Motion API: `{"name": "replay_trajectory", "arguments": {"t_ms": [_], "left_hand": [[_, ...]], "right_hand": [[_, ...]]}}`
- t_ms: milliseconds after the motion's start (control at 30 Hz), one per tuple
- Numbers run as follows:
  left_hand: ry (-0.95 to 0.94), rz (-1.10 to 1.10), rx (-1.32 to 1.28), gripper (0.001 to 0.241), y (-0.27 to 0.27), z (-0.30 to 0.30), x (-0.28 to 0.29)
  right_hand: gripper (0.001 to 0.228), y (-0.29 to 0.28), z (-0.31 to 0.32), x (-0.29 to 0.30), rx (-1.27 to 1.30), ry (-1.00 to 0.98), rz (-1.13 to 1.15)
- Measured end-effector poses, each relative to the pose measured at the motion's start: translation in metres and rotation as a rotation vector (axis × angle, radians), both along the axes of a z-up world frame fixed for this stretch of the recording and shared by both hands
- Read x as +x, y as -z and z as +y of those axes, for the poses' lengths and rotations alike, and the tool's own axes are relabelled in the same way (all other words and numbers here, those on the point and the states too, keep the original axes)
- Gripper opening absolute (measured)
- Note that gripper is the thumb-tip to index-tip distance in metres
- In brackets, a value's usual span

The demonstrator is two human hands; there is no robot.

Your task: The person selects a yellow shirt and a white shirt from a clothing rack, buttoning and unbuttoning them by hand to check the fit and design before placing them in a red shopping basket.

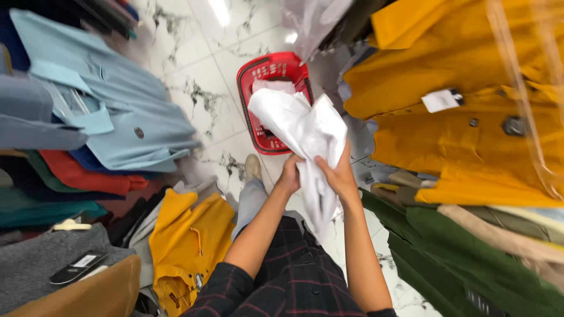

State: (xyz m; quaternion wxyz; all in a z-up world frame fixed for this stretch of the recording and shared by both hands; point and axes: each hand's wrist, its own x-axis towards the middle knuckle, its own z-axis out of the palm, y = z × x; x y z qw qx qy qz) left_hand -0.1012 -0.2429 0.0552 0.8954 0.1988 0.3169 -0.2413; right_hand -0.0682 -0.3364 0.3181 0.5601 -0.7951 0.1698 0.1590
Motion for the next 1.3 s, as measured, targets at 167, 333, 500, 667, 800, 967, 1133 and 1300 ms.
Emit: {"name": "replay_trajectory", "arguments": {"t_ms": [167,333,500,667,800,967,1133,1300], "left_hand": [[0.366,-0.212,0.373,0.054,-0.044,0.017,0.007],[0.698,-0.454,0.894,0.053,-0.078,0.070,0.045],[1.019,-0.740,1.669,0.042,-0.184,0.101,0.088],[0.425,-1.390,1.171,0.065,-0.355,0.040,0.087],[0.078,-1.525,1.426,0.028,-0.345,-0.005,0.100],[0.024,-1.403,1.246,0.022,-0.368,0.001,0.127],[0.209,-1.261,0.944,0.036,-0.388,-0.003,0.148],[0.471,-1.806,1.028,0.039,-0.340,-0.026,0.146]], "right_hand": [[0.051,0.057,-0.031,-0.026,-0.049,0.296,-0.195],[0.035,0.072,-0.066,-0.036,0.147,0.618,-0.453],[0.029,0.050,-0.109,-0.014,0.210,0.601,-0.469],[0.025,0.020,-0.111,0.038,0.256,0.596,-0.502],[0.021,0.000,-0.092,0.071,0.310,0.580,-0.507],[0.017,-0.015,-0.100,0.076,0.357,0.591,-0.517],[0.016,-0.012,-0.095,0.062,0.394,0.604,-0.497],[0.015,-0.014,-0.090,0.048,0.703,0.577,-0.592]]}}
